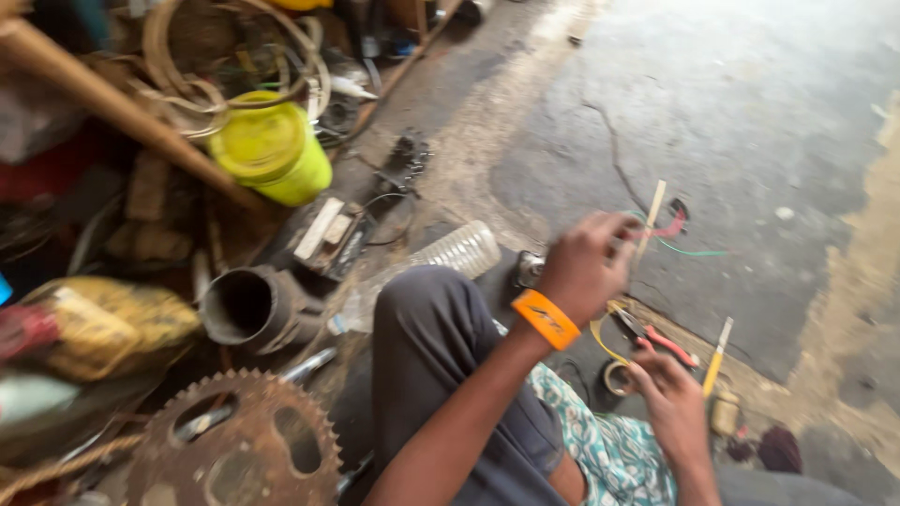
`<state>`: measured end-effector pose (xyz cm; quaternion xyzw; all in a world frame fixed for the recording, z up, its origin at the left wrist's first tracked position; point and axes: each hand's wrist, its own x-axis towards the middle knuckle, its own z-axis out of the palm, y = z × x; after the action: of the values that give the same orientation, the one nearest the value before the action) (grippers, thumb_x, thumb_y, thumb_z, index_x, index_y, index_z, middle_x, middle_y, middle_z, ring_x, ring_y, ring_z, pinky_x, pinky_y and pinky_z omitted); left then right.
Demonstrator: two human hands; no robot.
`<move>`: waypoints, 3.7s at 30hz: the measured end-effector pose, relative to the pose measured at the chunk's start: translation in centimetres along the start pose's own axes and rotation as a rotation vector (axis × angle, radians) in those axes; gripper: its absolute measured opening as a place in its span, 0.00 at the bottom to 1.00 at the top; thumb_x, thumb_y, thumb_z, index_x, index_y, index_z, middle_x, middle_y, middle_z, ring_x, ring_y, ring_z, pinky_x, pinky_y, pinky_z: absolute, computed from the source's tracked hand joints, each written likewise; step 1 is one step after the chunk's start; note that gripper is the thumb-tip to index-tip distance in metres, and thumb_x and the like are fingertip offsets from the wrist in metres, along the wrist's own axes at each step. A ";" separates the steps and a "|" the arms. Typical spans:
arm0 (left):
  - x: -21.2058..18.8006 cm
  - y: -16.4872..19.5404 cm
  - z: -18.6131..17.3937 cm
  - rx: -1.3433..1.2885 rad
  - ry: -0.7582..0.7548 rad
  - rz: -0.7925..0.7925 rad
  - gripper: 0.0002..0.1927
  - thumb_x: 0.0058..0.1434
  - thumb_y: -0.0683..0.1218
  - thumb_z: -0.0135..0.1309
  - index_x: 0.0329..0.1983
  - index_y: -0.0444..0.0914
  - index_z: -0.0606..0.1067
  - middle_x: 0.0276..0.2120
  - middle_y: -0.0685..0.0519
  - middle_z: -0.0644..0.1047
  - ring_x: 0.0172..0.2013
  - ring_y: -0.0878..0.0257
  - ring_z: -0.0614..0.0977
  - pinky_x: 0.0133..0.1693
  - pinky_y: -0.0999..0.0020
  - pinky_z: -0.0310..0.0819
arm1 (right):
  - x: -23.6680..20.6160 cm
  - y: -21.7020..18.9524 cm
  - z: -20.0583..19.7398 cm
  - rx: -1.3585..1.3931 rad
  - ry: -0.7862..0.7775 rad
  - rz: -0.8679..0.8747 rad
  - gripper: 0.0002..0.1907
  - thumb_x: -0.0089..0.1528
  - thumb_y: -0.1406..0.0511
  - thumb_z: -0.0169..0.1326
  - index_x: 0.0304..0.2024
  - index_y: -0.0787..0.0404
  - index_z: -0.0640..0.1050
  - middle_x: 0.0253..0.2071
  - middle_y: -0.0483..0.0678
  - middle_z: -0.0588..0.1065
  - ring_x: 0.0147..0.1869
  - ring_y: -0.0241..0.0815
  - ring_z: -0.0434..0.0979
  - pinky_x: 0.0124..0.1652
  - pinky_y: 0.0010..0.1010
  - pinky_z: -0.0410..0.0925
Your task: The person sits on the workshop floor repairing a small motorcycle electrical component with an orange housing. They open and reassemble its metal and plastic parts, route and position red and green wires, wrap the component with electrical tape, and use pliers to work on the wire ends.
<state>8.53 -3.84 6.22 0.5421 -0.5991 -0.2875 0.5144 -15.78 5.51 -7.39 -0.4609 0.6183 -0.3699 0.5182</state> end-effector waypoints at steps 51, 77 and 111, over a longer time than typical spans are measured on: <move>-6.8 -6.0 12.7 0.304 -0.626 0.083 0.12 0.59 0.50 0.55 0.43 0.47 0.84 0.36 0.46 0.83 0.39 0.46 0.84 0.41 0.51 0.79 | 4.3 7.1 -8.1 0.692 -0.116 0.052 0.08 0.70 0.74 0.53 0.51 0.68 0.77 0.52 0.54 0.78 0.55 0.47 0.80 0.54 0.34 0.71; -7.1 -7.4 14.1 0.445 -0.709 0.069 0.06 0.51 0.43 0.58 0.30 0.36 0.81 0.30 0.41 0.82 0.36 0.45 0.86 0.34 0.52 0.80 | 6.5 11.0 -8.9 0.358 -0.102 0.107 0.12 0.76 0.67 0.50 0.53 0.74 0.75 0.45 0.60 0.77 0.45 0.49 0.79 0.43 0.39 0.72; -7.5 -6.1 13.5 0.433 -0.734 0.114 0.06 0.57 0.42 0.58 0.36 0.36 0.81 0.36 0.41 0.82 0.41 0.45 0.85 0.39 0.51 0.80 | 2.9 3.4 -6.7 0.274 -0.044 0.073 0.12 0.70 0.67 0.53 0.50 0.72 0.78 0.40 0.54 0.80 0.38 0.41 0.79 0.41 0.31 0.73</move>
<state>-2.67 -1.16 -5.64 0.4652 -0.8180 -0.3000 0.1563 -23.10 3.60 -10.20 -0.3708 0.5670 -0.4214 0.6028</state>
